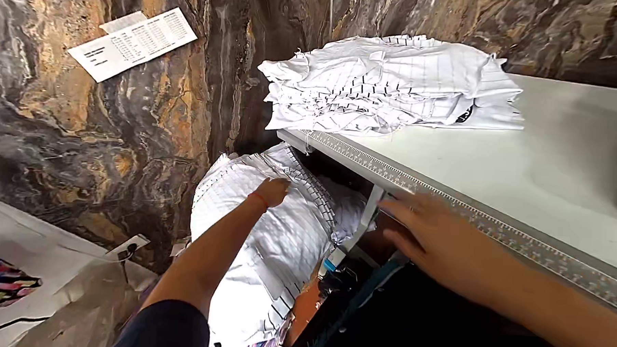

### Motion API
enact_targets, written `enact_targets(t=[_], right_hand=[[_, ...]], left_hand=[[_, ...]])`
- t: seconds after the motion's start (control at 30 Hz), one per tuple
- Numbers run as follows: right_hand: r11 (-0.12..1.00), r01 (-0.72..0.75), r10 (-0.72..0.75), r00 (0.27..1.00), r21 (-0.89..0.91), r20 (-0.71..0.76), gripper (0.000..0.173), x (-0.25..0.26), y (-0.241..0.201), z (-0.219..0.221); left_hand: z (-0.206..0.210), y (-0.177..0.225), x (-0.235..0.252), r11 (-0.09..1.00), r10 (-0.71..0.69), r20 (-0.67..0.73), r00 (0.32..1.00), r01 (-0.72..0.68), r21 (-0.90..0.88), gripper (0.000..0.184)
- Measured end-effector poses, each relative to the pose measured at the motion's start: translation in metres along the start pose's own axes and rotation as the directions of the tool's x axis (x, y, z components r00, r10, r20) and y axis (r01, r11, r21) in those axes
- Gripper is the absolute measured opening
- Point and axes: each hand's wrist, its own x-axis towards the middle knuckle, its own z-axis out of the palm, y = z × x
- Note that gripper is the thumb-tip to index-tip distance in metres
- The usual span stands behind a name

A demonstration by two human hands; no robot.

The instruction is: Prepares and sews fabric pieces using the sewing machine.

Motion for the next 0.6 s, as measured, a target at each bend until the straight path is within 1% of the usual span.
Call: enact_targets(t=[0.03,0.07,0.1,0.13,0.17,0.2,0.23,0.27,0.3,0.33,0.37,0.4,0.43,0.47,0.5,0.53,0.57,0.6], right_hand=[[0.992,-0.021,0.001,0.988,0.126,0.157,0.045,-0.007,-0.011,-0.005],[0.968,-0.038,-0.030,0.965,0.250,0.261,0.043,-0.013,-0.018,-0.004],[0.938,-0.033,-0.076,0.951,0.344,0.299,0.040,-0.018,-0.021,-0.001],[0.910,-0.014,-0.121,0.947,0.414,0.298,0.036,-0.023,-0.022,0.006],[0.882,0.000,-0.155,0.945,0.472,0.288,0.034,-0.026,-0.022,0.014],[0.846,-0.005,-0.172,0.944,0.533,0.282,0.032,-0.026,-0.022,0.023],[0.799,-0.048,-0.170,0.938,0.599,0.302,0.031,-0.025,-0.021,0.031],[0.735,-0.107,-0.157,0.933,0.670,0.322,0.031,-0.024,-0.022,0.041],[0.647,-0.183,-0.136,0.928,0.740,0.348,0.032,-0.022,-0.025,0.052],[0.533,-0.279,-0.109,0.914,0.799,0.391,0.036,-0.020,-0.030,0.065],[0.395,-0.387,-0.082,0.888,0.833,0.452,0.043,-0.018,-0.037,0.077],[0.251,-0.483,-0.070,0.856,0.839,0.513,0.051,-0.014,-0.046,0.090],[0.116,-0.557,-0.068,0.821,0.822,0.566,0.059,-0.009,-0.055,0.102],[0.001,-0.611,-0.062,0.790,0.792,0.610,0.064,-0.003,-0.064,0.115],[-0.078,-0.636,-0.055,0.771,0.768,0.634,0.064,0.003,-0.073,0.128],[-0.108,-0.627,-0.036,0.778,0.771,0.627,0.057,0.008,-0.080,0.141],[-0.091,-0.590,0.003,0.806,0.803,0.592,0.045,0.012,-0.084,0.153],[-0.042,-0.532,0.057,0.844,0.846,0.534,0.034,0.015,-0.088,0.160]], left_hand=[[0.004,-0.003,0.006,0.999,-0.041,-0.003,0.999,0.041,0.024,0.047],[0.005,-0.008,0.010,0.998,-0.051,-0.036,0.998,0.053,0.040,0.043],[0.003,-0.012,0.011,0.998,-0.042,-0.081,0.996,0.046,0.043,0.038],[0.002,-0.018,0.011,0.999,-0.005,-0.131,0.991,0.011,0.047,0.034],[0.001,-0.024,0.007,0.998,0.055,-0.198,0.979,-0.045,0.052,0.029],[0.002,-0.030,0.002,0.992,0.124,-0.280,0.952,-0.113,0.055,0.024],[0.003,-0.034,-0.006,0.983,0.183,-0.347,0.920,-0.171,0.065,0.022],[0.003,-0.034,-0.018,0.976,0.217,-0.358,0.908,-0.193,0.100,0.023],[0.002,-0.029,-0.035,0.971,0.225,-0.296,0.929,-0.186,0.152,0.026],[0.001,-0.017,-0.056,0.963,0.224,-0.178,0.958,-0.191,0.189,0.030],[0.005,-0.001,-0.080,0.954,0.252,-0.077,0.965,-0.235,0.184,0.033],[0.010,0.020,-0.106,0.946,0.294,-0.003,0.956,-0.291,0.146,0.033],[0.018,0.043,-0.133,0.924,0.372,0.006,0.928,-0.371,0.093,0.030],[0.028,0.065,-0.157,0.877,0.481,-0.046,0.876,-0.481,0.014,0.025],[0.036,0.086,-0.177,0.800,0.581,-0.100,0.808,-0.589,-0.113,0.019],[0.038,0.105,-0.193,0.700,0.660,-0.128,0.741,-0.667,-0.254,0.017],[0.037,0.119,-0.201,0.601,0.714,-0.153,0.683,-0.710,-0.367,0.020],[0.033,0.124,-0.201,0.530,0.733,-0.209,0.648,-0.735,-0.423,0.024]])
